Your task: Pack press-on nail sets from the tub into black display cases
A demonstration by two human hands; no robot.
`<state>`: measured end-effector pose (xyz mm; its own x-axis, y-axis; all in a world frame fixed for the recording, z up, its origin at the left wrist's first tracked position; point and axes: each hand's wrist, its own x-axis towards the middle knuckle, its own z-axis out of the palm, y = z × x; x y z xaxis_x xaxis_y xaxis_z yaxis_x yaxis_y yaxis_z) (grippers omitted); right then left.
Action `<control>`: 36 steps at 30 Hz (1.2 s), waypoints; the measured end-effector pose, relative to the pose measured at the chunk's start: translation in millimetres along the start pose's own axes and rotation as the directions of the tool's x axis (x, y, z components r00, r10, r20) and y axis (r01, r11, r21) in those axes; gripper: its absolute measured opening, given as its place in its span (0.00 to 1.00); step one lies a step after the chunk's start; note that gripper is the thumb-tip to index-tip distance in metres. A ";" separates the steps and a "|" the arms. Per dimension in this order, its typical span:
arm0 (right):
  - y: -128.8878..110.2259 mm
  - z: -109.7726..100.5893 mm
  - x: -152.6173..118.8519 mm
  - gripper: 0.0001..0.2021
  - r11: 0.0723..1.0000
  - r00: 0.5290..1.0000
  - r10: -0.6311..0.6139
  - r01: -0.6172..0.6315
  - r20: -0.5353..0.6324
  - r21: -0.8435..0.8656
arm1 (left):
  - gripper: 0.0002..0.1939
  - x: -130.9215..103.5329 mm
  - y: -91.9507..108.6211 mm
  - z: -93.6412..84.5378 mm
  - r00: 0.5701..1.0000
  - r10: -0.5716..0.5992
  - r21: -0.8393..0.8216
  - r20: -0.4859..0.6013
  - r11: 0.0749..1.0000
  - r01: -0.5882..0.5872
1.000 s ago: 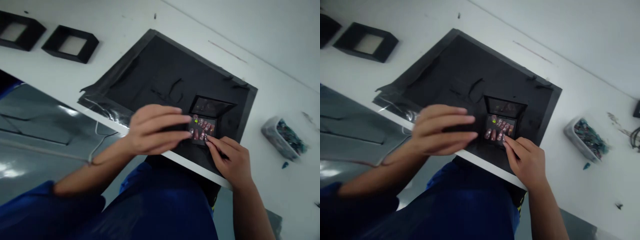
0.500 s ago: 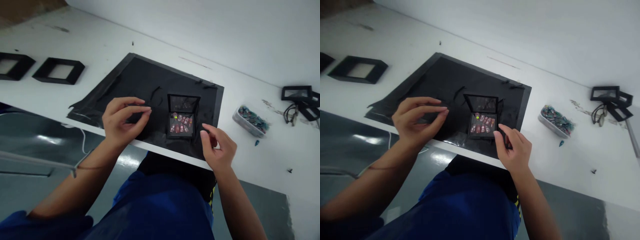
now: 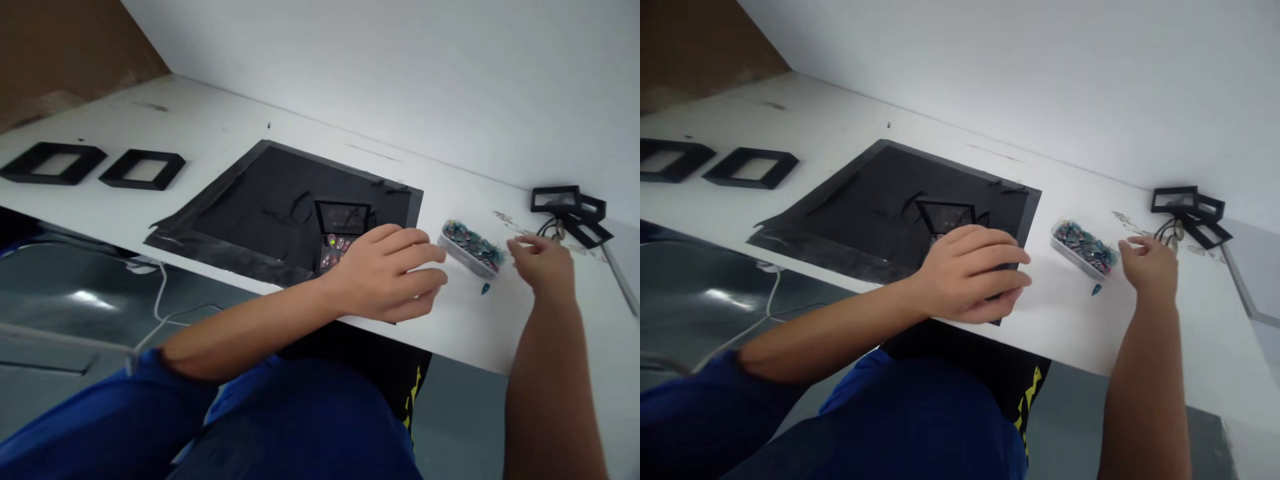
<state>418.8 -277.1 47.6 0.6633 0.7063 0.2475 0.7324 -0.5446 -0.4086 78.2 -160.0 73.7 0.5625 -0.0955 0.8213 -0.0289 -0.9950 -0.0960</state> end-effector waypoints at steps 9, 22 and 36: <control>-53.0 22.3 -17.0 0.24 0.896 0.927 -0.105 -0.069 0.360 0.438 | 0.24 -0.1 -26.8 53.6 0.948 -0.058 -0.164 0.312 0.980 0.114; -81.1 32.0 -45.5 0.20 0.787 0.930 0.022 -0.243 0.367 0.568 | 0.20 7.1 -16.9 38.4 0.640 -0.093 -0.216 0.762 0.897 0.387; -79.6 33.8 -45.8 0.19 0.789 0.926 -0.020 -0.217 0.376 0.575 | 0.08 15.8 -16.3 25.1 0.514 -0.094 -0.114 0.852 0.926 0.359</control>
<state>324.8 -250.8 39.1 0.5421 0.8351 -0.0931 0.3456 -0.3226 -0.8812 108.3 -144.5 74.1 0.9964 0.0700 -0.0481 0.0805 -0.9595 0.2701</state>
